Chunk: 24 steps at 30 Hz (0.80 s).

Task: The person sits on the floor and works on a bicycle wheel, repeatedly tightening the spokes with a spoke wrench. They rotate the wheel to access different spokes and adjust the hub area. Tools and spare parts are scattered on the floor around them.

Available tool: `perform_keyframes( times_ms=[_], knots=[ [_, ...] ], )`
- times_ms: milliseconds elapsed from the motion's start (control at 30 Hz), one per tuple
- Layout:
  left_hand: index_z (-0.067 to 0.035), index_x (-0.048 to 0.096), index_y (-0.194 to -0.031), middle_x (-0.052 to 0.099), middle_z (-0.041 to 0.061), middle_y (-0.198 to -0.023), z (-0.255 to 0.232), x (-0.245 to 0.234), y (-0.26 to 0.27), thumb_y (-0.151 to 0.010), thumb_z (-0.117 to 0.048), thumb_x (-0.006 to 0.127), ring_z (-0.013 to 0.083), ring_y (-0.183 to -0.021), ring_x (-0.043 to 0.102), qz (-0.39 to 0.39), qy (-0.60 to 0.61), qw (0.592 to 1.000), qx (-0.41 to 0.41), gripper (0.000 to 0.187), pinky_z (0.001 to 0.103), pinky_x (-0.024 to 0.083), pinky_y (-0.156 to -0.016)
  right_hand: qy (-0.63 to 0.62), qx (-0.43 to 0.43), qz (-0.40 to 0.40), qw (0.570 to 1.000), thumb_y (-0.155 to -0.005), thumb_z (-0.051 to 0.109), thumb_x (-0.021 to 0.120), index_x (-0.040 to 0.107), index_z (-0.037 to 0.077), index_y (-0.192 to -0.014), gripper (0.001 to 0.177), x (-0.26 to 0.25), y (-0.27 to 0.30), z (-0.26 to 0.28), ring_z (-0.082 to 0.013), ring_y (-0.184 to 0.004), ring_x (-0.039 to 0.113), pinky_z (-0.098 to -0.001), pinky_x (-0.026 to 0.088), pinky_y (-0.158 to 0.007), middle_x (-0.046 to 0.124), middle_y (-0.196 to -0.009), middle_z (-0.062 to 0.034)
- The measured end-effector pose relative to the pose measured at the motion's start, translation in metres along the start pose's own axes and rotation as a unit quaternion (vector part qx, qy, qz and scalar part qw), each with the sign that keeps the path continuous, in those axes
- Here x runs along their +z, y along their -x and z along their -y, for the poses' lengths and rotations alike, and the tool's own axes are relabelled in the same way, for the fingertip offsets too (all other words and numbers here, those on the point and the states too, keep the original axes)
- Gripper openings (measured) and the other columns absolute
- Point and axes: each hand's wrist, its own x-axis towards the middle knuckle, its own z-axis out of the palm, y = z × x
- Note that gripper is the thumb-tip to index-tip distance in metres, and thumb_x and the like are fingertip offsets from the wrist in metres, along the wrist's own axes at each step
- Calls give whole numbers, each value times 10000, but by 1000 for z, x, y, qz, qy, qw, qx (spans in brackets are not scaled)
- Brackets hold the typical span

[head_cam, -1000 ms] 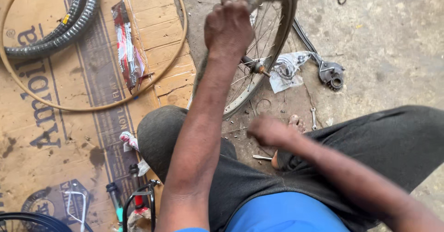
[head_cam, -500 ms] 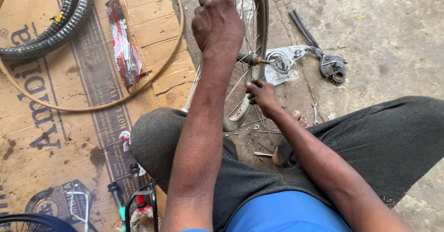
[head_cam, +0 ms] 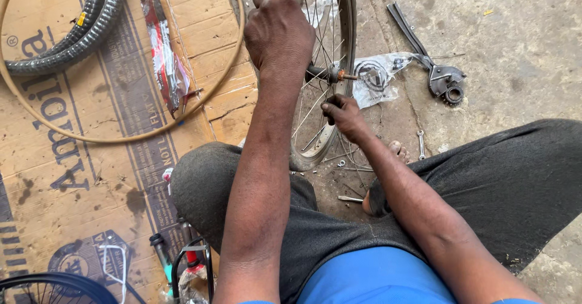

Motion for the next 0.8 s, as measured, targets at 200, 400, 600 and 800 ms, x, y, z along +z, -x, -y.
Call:
perform_keyframes(
  times_ms=[200,400,600,800],
  knots=[
    [-22,414,-1507,669,282,-1100,21,-8,6,-864,-76,718,235,-652,714,29,61,997,-30,714,300,602,-448,24,-38,-15,999,-939,324,731,744,70,-1053,279,2,-1,-15,-139,-792,631,-299,558,-707,712,-894,-47],
    [-7,416,-1497,672,294,-1096,39,-8,23,-838,-111,742,248,-652,714,23,55,997,-46,742,316,596,-472,-44,-43,-13,998,-915,298,788,754,75,-1063,270,12,-6,-35,-157,-826,631,-303,558,-755,726,-934,-49],
    [-16,459,-1466,675,263,-1119,36,-17,18,-890,-177,745,252,-740,726,41,27,998,-49,663,324,606,-557,-172,-38,-36,984,-883,267,771,653,70,-1033,274,25,3,-13,-177,-853,744,-335,670,-722,731,-990,-71],
    [-46,342,-1565,676,245,-1076,41,-11,25,-936,-148,697,225,-702,732,49,43,996,-63,729,298,612,-521,-240,-27,-28,970,-913,175,757,691,55,-1065,205,28,4,-30,-140,-649,638,-293,574,-547,682,-855,-71]
  ],
)
